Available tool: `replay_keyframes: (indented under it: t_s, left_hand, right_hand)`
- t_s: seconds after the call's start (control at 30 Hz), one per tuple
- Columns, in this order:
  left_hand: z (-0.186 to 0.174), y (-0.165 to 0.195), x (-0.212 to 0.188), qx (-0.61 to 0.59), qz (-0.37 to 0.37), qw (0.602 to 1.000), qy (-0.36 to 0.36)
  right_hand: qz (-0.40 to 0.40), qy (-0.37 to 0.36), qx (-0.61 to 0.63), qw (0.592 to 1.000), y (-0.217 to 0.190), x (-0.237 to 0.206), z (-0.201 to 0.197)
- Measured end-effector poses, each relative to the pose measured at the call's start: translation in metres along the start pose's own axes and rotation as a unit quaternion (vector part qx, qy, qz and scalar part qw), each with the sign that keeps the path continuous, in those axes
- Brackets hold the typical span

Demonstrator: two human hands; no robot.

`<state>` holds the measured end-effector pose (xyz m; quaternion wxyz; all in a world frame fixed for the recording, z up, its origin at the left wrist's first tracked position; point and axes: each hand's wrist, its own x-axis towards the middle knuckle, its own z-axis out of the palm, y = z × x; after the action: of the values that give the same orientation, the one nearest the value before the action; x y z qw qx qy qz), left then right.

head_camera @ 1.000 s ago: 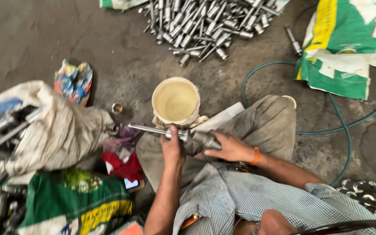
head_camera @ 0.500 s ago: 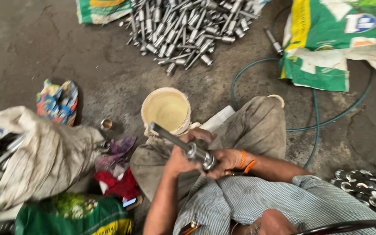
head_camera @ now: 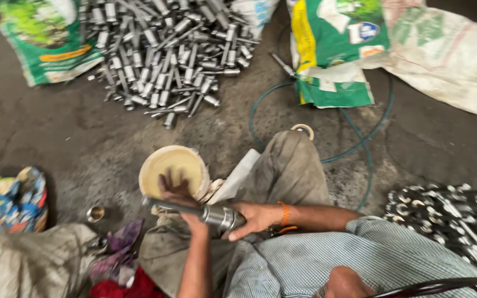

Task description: The person sits on the floor and repeatedly cleans cylindrical metal parts. They insert each part into a handheld pneumatic tool, activate it to spray liquid from a bucket, and then place the cleaned part into a green crate.

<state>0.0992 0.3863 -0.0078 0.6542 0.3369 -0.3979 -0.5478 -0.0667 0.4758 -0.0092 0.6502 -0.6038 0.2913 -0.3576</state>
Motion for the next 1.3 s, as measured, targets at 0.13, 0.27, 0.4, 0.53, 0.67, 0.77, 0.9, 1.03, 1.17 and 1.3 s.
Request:
replay_keyframes:
  t_s: [0.13,0.27,0.4,0.53,0.67,0.77,0.9,1.03,1.17,1.3]
  left_hand:
    - [-0.021,-0.011,-0.005,-0.014,-0.108,0.993,0.038]
    - [-0.015,-0.005,-0.045,-0.155,-0.100,0.982,-0.031]
    - [-0.007,-0.015,-0.002,-0.047,-0.074,0.994,0.057]
    - [-0.013,-0.037,0.014,-0.036,-0.141,0.987,0.069]
    - [0.000,-0.046,-0.001,-0.069,-0.124,0.990,0.000]
    - [0.009,-0.037,0.023,-0.008,-0.124,0.991,0.058]
    - [0.016,-0.032,0.013,-0.048,-0.144,0.987,0.052]
    - [0.005,-0.024,-0.036,-0.084,-0.167,0.982,0.035]
    - [0.021,-0.011,-0.029,-0.032,-0.271,0.958,0.083]
    - [0.046,0.000,-0.006,0.083,-0.253,0.963,0.044]
  right_hand:
    - [0.067,0.047,-0.112,0.990,0.021,-0.004,-0.020]
    - [-0.048,0.009,-0.073,0.996,0.058,0.004,-0.024]
    - [0.030,-0.041,0.000,0.999,0.078,-0.009,-0.001]
    - [0.010,0.033,-0.079,0.996,0.077,-0.011,-0.008]
    - [-0.053,0.040,-0.136,0.989,0.077,-0.006,-0.016]
    - [-0.091,0.001,-0.089,0.992,0.078,-0.013,-0.012]
    - [0.102,0.063,-0.068,0.990,0.068,-0.021,-0.009]
    - [0.002,0.228,-0.464,0.856,0.052,-0.016,-0.013]
    - [-0.005,0.030,-0.263,0.964,0.048,-0.015,-0.030]
    - [0.040,0.043,-0.047,0.997,0.056,-0.012,-0.044]
